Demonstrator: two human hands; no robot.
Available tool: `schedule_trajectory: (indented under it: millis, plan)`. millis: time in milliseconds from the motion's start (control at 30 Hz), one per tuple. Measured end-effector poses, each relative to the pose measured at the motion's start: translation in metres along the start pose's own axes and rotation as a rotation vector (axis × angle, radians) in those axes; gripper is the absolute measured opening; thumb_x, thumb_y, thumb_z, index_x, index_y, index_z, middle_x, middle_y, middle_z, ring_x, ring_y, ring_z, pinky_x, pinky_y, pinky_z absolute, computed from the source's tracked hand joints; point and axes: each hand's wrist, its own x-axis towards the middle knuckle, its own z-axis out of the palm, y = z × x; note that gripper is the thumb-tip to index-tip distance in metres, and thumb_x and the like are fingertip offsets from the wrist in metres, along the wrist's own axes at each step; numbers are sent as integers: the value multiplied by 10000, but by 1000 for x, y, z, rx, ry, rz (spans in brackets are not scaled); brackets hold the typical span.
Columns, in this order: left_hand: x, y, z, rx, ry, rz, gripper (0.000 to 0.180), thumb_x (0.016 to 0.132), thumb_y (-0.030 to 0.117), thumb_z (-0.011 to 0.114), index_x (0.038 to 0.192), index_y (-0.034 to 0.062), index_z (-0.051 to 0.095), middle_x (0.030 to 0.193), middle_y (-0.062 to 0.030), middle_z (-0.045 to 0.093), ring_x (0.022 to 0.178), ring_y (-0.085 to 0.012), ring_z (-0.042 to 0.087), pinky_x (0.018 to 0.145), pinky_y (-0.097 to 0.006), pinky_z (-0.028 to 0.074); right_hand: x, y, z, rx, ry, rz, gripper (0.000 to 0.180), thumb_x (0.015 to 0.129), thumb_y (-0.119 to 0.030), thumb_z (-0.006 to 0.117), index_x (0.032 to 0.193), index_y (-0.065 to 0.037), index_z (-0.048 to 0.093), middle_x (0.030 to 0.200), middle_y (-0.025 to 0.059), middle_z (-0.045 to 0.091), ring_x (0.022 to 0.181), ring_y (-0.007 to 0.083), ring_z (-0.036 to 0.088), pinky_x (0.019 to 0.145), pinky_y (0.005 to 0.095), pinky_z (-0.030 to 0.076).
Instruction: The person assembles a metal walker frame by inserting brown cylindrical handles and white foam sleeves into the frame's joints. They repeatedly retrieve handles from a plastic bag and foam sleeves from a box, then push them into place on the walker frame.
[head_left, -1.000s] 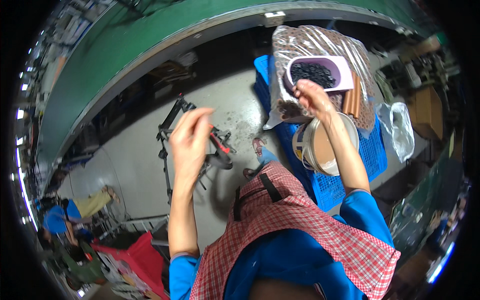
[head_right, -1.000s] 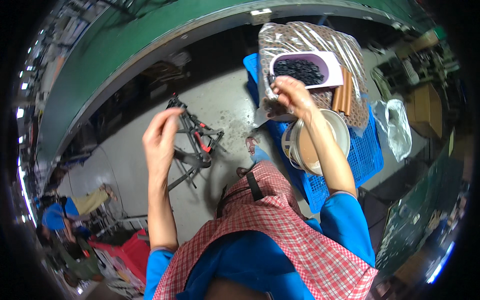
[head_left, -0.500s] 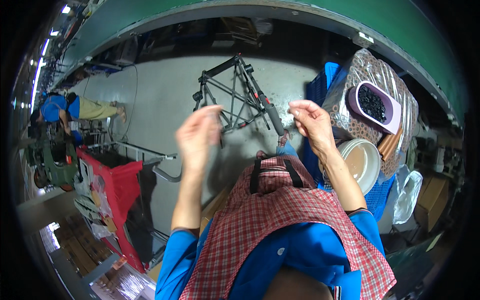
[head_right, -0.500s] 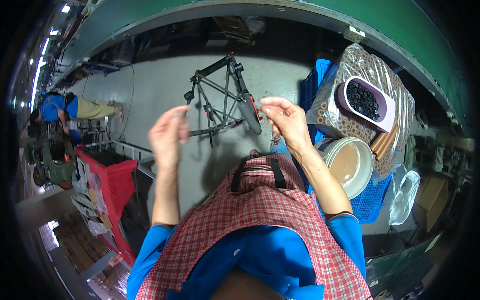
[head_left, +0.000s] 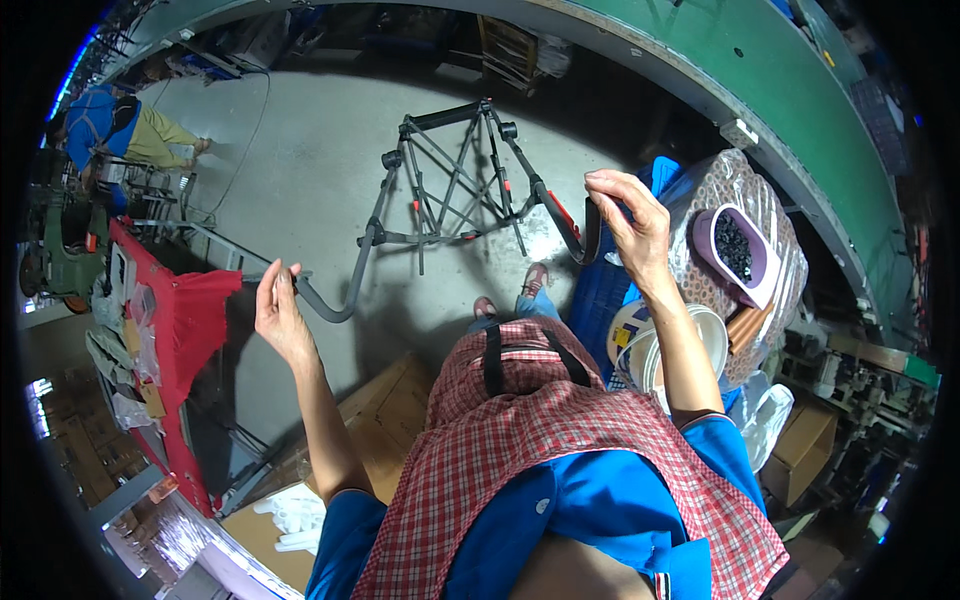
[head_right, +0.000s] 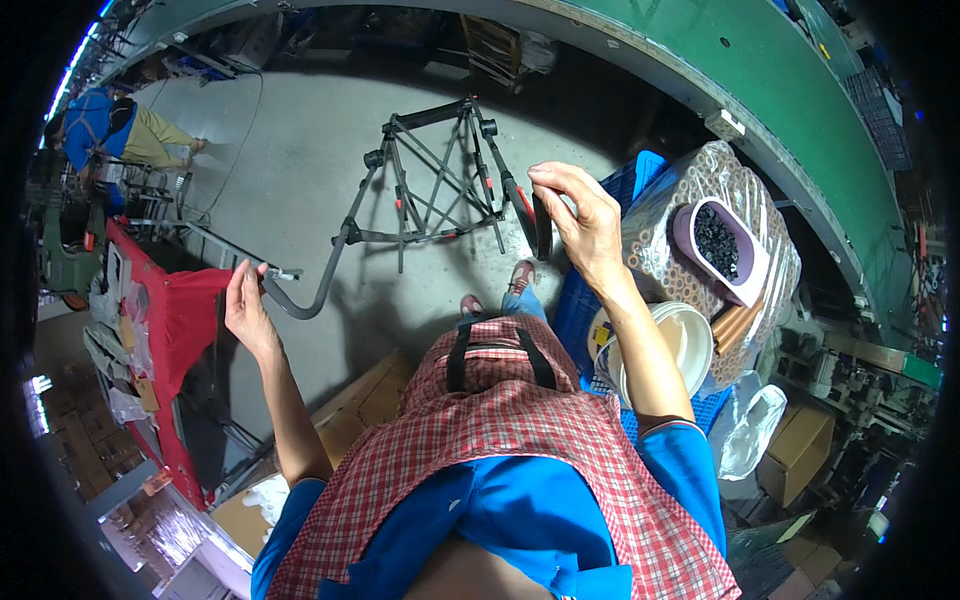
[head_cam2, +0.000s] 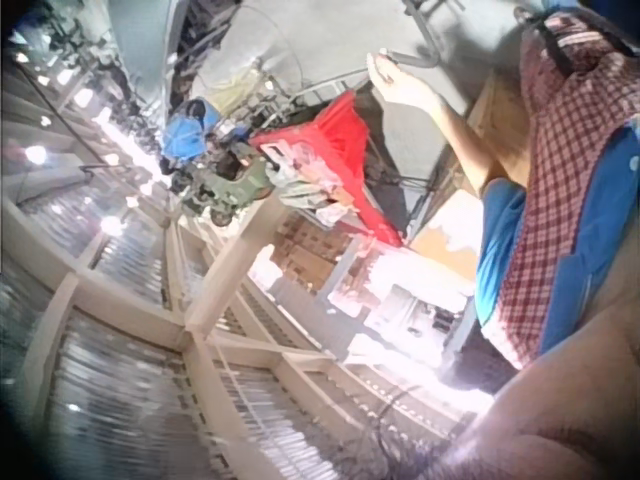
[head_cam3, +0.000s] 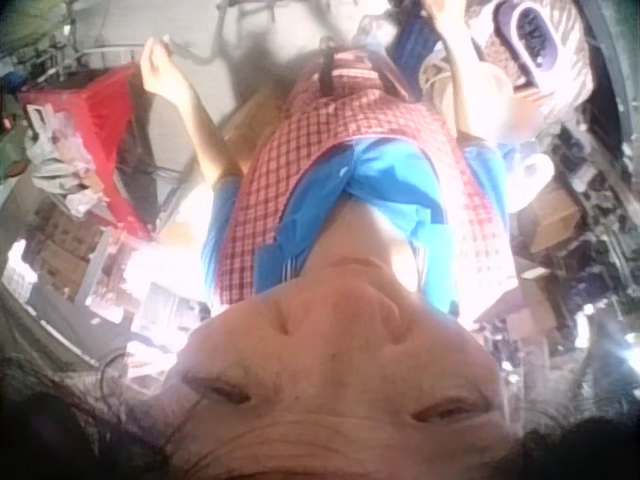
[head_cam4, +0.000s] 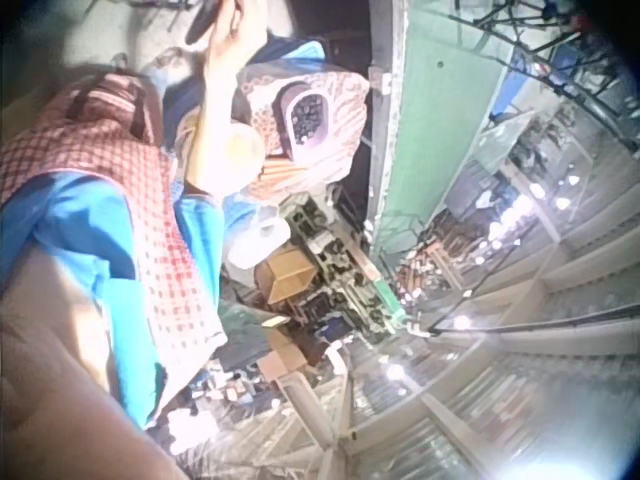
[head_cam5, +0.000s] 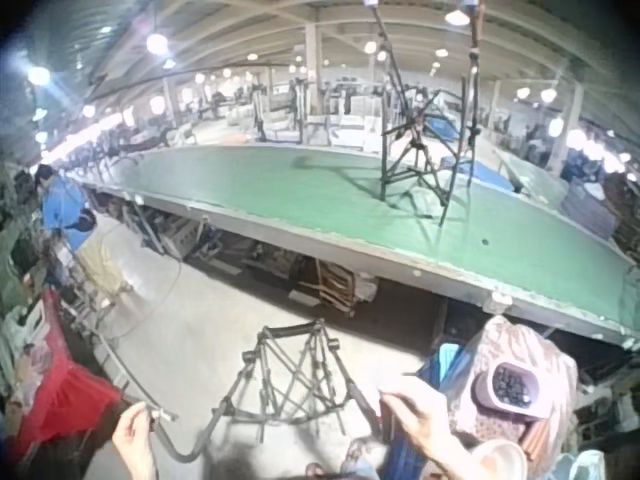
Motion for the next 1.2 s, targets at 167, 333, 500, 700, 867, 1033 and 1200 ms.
schedule_trajectory:
  millis: [167, 333, 500, 700, 867, 1033, 1200]
  plan:
    - [4, -5, 3, -86, -47, -14, 236, 946, 108, 591, 1125, -43, 624, 932, -125, 689, 850, -128, 623, 835, -267, 490, -4, 7, 9, 83, 89, 81, 172, 844, 21, 656, 1014, -1, 676, 1016, 109, 668, 939, 176, 648, 807, 257, 513]
    - [6, -7, 6, -78, -22, -10, 229, 950, 108, 583, 1116, -44, 625, 923, -131, 686, 845, -139, 628, 794, -275, 506, -9, 10, 3, 163, -60, 124, 182, 844, -11, 661, 1025, -2, 677, 1033, 112, 656, 937, 180, 635, 821, 263, 497]
    - [5, -9, 12, -105, -39, -14, 226, 958, 105, 567, 1116, -48, 620, 925, -126, 675, 831, -145, 627, 721, -275, 508, -24, 8, 28, 63, 25, 141, 381, 844, 13, 658, 1204, -35, 544, 1039, 74, 565, 943, 148, 584, 834, 265, 486]
    - [-3, -13, 15, -128, -16, 26, 226, 973, 99, 532, 1130, -43, 611, 939, -123, 664, 799, -133, 615, 697, -258, 506, -32, -1, 59, 343, 286, 499, 228, 890, -10, 630, 1098, -28, 538, 934, 47, 587, 818, 89, 582, 679, 199, 477]
    - [-6, -12, 20, -80, 12, 18, 232, 986, 101, 499, 1132, -42, 609, 949, -134, 667, 795, -128, 612, 700, -250, 506, -39, 24, 62, 1, 403, 200, 146, 871, -27, 674, 951, -27, 552, 822, 17, 590, 664, 47, 505, 601, 185, 412]
    - [-4, -13, 14, -144, -1, 8, 246, 984, 115, 510, 1161, -37, 587, 988, -153, 670, 806, -144, 629, 703, -263, 522, -34, 14, 57, -81, 418, 296, 155, 816, -96, 740, 866, -39, 604, 796, 63, 610, 700, 132, 578, 647, 272, 470]
    - [9, -9, 10, -178, -138, -48, 291, 971, 171, 551, 1197, -7, 597, 1029, -152, 676, 808, -160, 645, 690, -279, 534, -35, 26, 62, 119, 437, 226, 90, 893, -51, 648, 933, -25, 572, 854, 14, 573, 757, 79, 520, 694, 227, 440]
